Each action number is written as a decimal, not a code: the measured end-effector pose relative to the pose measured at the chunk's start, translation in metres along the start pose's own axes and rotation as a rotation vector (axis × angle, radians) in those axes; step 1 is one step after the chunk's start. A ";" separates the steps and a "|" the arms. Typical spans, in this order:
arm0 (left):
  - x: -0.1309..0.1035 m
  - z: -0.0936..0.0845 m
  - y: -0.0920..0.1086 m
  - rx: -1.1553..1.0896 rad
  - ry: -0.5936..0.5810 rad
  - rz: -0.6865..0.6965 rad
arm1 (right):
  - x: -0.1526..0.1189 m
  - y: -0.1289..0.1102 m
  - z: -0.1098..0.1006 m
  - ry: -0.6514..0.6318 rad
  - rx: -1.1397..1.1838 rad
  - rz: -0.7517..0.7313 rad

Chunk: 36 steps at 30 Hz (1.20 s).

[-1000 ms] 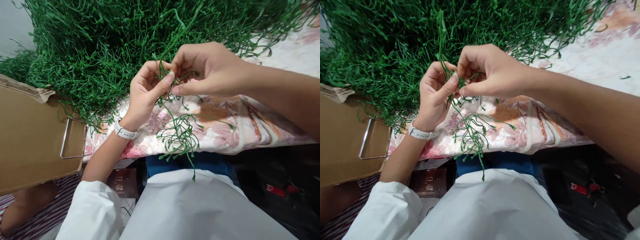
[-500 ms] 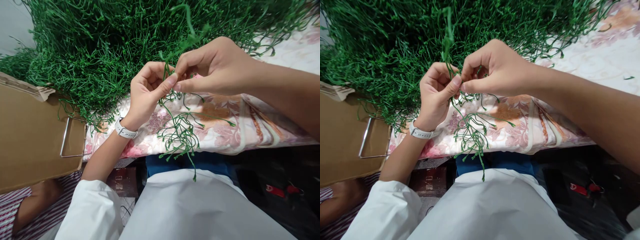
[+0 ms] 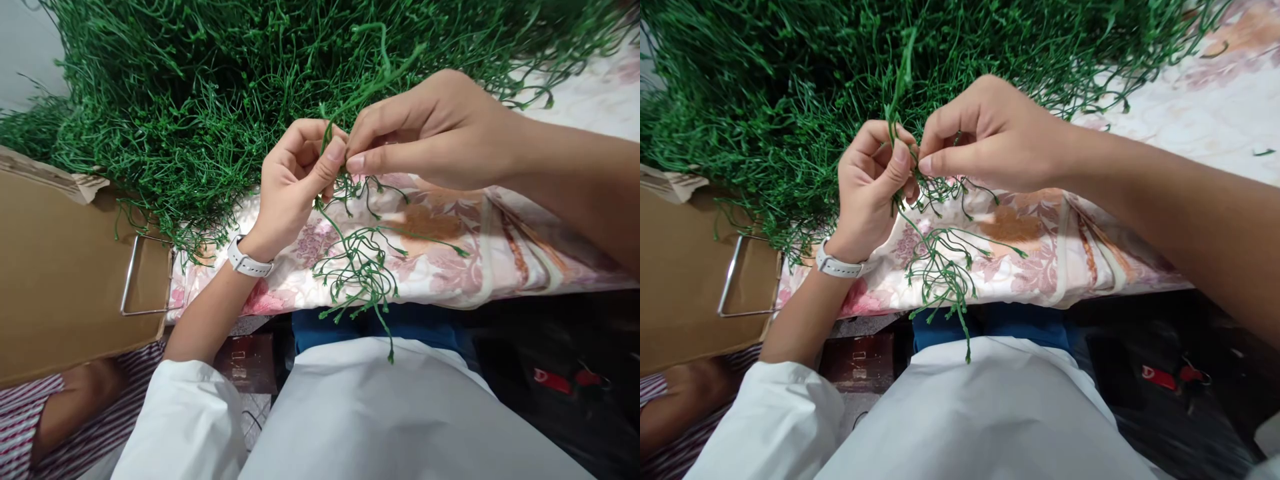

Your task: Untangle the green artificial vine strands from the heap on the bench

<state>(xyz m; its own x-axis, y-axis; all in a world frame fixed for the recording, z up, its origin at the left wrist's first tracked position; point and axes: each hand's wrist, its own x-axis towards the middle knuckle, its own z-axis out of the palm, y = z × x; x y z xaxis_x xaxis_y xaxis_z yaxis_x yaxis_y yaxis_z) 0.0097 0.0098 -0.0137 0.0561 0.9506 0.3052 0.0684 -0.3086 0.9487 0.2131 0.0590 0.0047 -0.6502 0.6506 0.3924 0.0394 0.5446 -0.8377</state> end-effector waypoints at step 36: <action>-0.008 0.006 0.016 -0.028 0.016 -0.091 | 0.000 -0.008 0.004 -0.144 0.009 0.060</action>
<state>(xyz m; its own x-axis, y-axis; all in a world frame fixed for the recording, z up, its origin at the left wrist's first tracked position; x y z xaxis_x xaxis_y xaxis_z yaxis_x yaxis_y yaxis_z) 0.0164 -0.0030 -0.0017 0.0346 0.9751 0.2191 0.0446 -0.2205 0.9744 0.2097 0.0524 0.0101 -0.7487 0.5992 0.2834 0.0753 0.5016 -0.8618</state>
